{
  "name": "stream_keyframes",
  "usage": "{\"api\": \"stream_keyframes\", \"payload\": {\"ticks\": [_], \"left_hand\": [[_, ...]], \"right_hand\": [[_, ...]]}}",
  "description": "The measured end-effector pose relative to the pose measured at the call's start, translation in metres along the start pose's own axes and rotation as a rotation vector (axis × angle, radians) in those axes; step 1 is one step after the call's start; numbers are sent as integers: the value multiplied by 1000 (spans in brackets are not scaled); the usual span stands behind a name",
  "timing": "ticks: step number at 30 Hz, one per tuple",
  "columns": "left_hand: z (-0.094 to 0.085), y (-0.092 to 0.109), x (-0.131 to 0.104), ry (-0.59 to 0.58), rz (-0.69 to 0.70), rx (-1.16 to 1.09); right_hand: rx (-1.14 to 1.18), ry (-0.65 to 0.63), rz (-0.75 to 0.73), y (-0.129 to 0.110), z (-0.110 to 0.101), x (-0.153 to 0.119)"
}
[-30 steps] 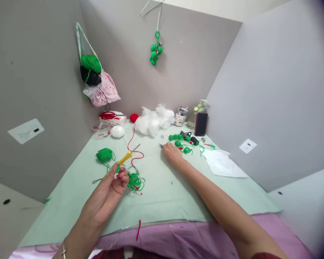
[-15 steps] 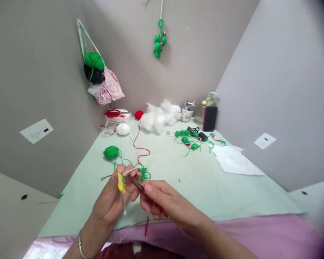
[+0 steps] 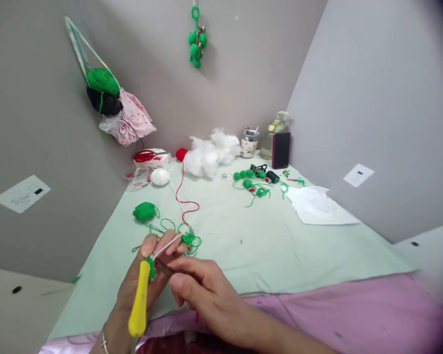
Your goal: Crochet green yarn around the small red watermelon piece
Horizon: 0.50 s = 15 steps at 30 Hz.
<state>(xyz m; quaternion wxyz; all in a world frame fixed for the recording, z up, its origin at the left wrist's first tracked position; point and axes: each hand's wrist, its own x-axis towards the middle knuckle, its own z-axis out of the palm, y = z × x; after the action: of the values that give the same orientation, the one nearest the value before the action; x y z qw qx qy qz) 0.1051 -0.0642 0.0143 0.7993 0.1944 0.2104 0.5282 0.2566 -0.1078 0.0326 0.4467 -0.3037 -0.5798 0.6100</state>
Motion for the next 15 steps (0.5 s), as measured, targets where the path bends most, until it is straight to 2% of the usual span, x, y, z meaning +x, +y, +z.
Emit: {"api": "stream_keyframes", "payload": {"ticks": [10, 15], "left_hand": [[-1, -3, 8, 48, 8, 75], [3, 0, 14, 76, 30, 54]], "right_hand": [[43, 5, 39, -2, -2, 8], [64, 68, 20, -2, 0, 14]]}}
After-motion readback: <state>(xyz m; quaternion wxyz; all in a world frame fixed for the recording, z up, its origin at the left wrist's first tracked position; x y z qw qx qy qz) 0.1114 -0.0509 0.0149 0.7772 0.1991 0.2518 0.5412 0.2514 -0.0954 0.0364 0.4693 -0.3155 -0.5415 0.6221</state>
